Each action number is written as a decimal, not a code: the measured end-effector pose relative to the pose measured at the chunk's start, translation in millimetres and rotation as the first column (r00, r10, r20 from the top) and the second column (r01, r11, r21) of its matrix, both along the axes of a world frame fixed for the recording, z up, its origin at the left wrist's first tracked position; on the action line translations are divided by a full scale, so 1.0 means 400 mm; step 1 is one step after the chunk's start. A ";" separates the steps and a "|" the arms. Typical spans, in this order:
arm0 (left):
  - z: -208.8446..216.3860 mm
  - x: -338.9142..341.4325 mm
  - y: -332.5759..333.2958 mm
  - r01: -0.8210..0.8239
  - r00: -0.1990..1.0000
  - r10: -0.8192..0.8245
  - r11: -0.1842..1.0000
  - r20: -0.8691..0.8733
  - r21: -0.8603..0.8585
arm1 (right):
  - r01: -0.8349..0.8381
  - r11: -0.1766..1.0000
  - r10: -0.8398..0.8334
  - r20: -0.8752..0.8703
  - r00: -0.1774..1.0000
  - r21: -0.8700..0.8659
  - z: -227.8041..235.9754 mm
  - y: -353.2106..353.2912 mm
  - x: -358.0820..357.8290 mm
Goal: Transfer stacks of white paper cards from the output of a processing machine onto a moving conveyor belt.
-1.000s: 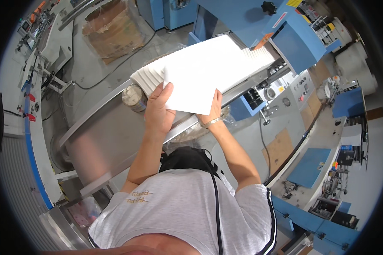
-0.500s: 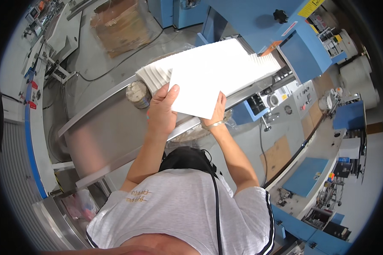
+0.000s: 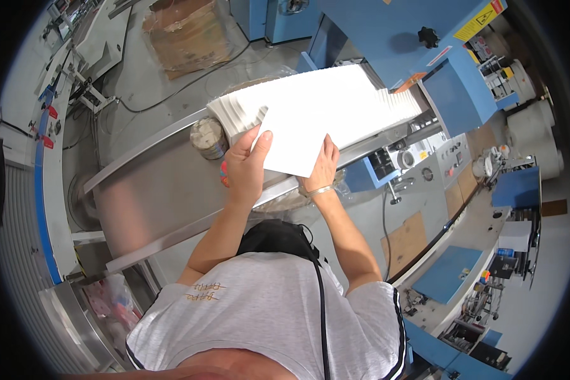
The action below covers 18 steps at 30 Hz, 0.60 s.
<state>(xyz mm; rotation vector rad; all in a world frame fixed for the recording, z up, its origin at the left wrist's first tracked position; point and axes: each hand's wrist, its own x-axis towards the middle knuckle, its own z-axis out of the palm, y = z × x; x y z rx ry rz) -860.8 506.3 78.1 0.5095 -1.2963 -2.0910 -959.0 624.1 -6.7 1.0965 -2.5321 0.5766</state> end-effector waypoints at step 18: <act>-0.010 0.003 -0.018 -0.443 0.866 0.251 -0.015 -0.432 -0.896 | 0.009 0.998 -0.008 -0.017 1.000 0.067 -0.026 0.007 -0.001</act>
